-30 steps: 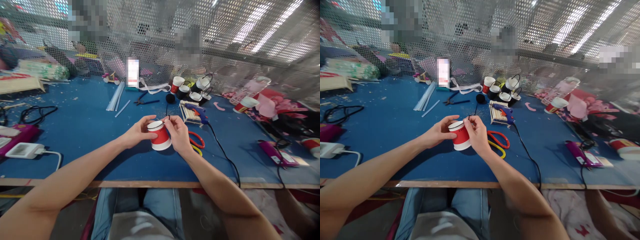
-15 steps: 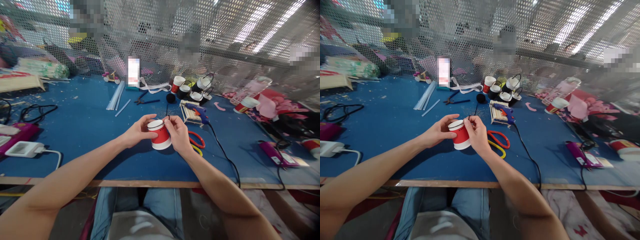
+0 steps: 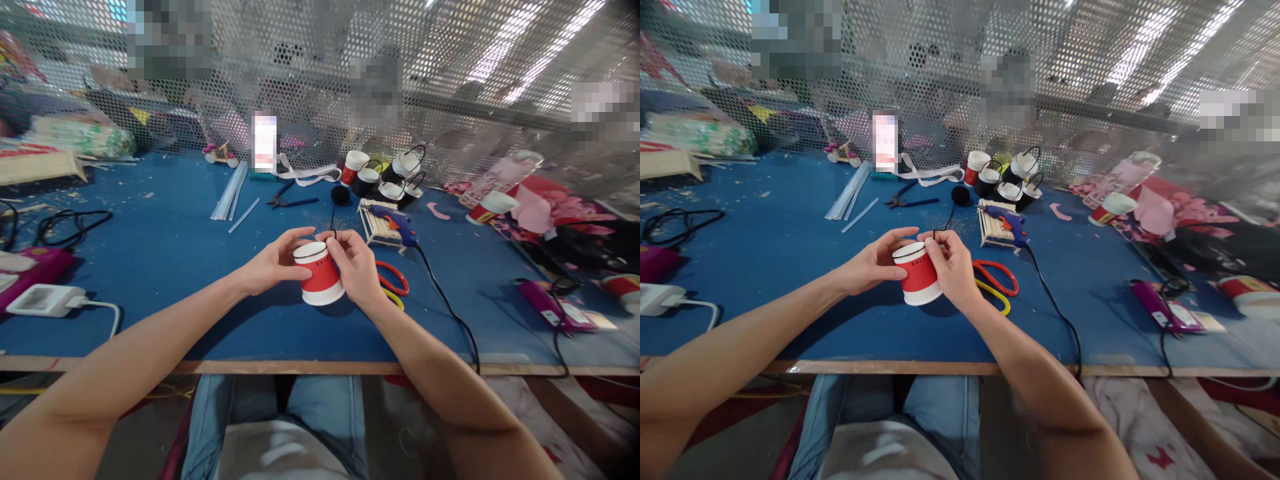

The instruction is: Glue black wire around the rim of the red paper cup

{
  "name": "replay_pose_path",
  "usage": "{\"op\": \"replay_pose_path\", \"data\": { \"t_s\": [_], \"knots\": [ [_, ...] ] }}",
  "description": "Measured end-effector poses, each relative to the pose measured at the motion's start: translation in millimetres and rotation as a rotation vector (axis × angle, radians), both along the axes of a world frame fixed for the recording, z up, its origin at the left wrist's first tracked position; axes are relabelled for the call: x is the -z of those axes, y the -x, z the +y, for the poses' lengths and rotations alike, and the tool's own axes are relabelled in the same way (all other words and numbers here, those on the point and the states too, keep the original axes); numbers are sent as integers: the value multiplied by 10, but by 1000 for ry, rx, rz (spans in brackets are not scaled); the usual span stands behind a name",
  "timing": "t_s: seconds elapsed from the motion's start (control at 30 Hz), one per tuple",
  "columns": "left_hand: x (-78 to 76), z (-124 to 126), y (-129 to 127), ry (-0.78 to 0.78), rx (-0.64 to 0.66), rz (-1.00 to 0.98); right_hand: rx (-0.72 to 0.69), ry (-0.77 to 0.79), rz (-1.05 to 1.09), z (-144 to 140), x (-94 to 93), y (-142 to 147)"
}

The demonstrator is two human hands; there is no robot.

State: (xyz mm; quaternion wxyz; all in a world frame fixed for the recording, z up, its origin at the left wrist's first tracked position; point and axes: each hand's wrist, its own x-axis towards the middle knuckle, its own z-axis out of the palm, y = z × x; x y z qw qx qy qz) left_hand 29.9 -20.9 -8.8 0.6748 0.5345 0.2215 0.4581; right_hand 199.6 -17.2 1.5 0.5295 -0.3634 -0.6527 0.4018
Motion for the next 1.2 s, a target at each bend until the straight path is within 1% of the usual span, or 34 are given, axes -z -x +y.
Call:
{"op": "replay_pose_path", "data": {
  "t_s": [0.4, 0.73, 0.9, 1.07, 1.2],
  "knots": [
    [-8, -4, 5, 4, -5, 25, 17, -14, -30, 7, 16, -5],
    [-59, -32, -4, 37, 12, -14, 36, -21, 23, -28, 1, 14],
    [-52, -28, -2, 40, 22, -21, 34, -39, -14, -23, 8, 10],
    [-46, -27, -4, 35, 12, -4, 19, -32, -16, -7, 15, 8],
    [-33, -21, -9, 39, -31, 22, 2, 0, 9, 25, 38, 17]
  ]
}}
